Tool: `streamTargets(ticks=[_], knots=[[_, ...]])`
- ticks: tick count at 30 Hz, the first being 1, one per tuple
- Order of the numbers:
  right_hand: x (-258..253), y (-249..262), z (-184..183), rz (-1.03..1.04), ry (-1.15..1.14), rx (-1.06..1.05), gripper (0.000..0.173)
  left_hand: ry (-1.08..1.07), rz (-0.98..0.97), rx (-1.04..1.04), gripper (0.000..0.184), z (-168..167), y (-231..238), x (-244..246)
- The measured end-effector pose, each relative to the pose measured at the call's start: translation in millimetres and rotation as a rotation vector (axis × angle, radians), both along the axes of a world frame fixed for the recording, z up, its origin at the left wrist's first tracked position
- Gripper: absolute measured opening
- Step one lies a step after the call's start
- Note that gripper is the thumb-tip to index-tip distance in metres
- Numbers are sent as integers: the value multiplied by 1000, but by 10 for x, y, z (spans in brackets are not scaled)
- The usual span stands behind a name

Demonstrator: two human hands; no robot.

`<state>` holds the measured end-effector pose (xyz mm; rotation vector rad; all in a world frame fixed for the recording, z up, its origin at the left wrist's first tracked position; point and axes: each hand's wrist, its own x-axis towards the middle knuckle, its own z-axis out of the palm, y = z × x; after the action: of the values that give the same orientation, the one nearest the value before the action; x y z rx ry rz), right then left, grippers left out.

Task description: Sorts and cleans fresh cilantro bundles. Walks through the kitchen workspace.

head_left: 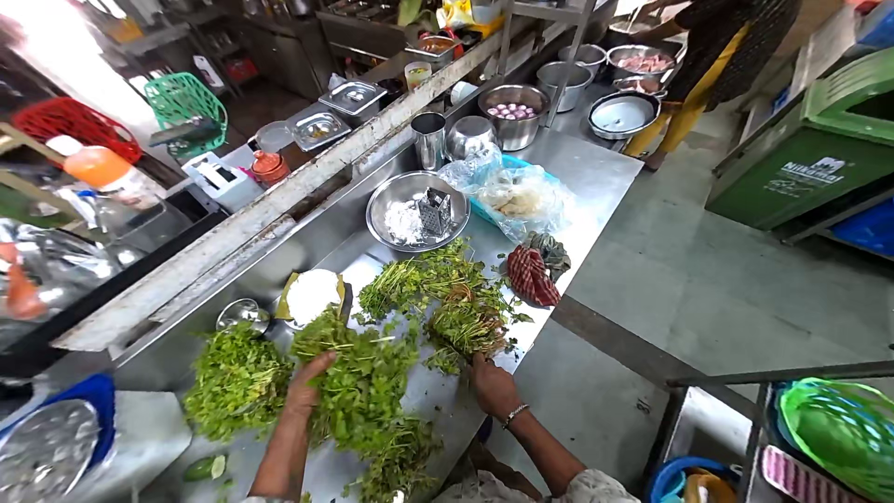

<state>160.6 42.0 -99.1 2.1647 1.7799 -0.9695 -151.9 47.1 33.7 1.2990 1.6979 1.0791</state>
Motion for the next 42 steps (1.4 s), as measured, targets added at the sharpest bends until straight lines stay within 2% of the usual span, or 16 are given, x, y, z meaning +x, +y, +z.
streamTargets(ticks=[1, 3, 6, 9, 11, 13, 14, 16, 18, 21, 24, 27, 30, 34, 37, 42], knots=[[-11, -4, 51, 14, 11, 23, 52, -196, 237, -325, 35, 498, 50, 139], [-15, -13, 132, 35, 32, 43, 52, -219, 293, -133, 38, 350, 28, -36], [27, -95, 128, 54, 53, 7, 53, -332, 245, -44, 45, 600, -14, -281], [101, -147, 142, 55, 104, 86, 53, -339, 386, -45, 24, 1218, 323, -477], [141, -211, 141, 49, 151, 141, 51, -317, 374, -47, 26, 1620, 395, -752], [177, -255, 123, 35, 202, 193, 50, -128, 423, -64, 23, 2077, 416, -696], [183, -270, 111, 34, 224, 212, 50, -70, 403, -55, 22, 2272, 417, -683], [170, -291, 61, 43, 249, 227, 50, 11, 255, 100, 17, 2336, 489, -998], [130, -304, 26, 63, 269, 231, 49, 174, -31, 159, 43, 2355, 630, -1397], [49, -326, 42, 85, 276, 222, 50, 447, -361, 0, 61, 2403, 787, -1582], [-26, -348, 91, 84, 287, 235, 50, 885, -578, -283, 76, 2013, 998, -1585], [-58, -365, 114, 86, 281, 237, 50, 1278, -778, -490, 90, 1132, 1164, -1661], [-77, -375, 175, 79, 284, 258, 50, 1451, -910, -503, 88, 257, 1162, -1891], [-59, -417, 268, 49, 282, 283, 50, 1442, -871, -405, 84, -674, 1037, -2292], [-35, -407, 250, 25, 284, 310, 49, 1297, -751, -358, 96, -892, 924, -2344], [-241, -407, 187, 67, 263, 293, 43, 1181, -685, -347, 107, -758, 926, -2294]])
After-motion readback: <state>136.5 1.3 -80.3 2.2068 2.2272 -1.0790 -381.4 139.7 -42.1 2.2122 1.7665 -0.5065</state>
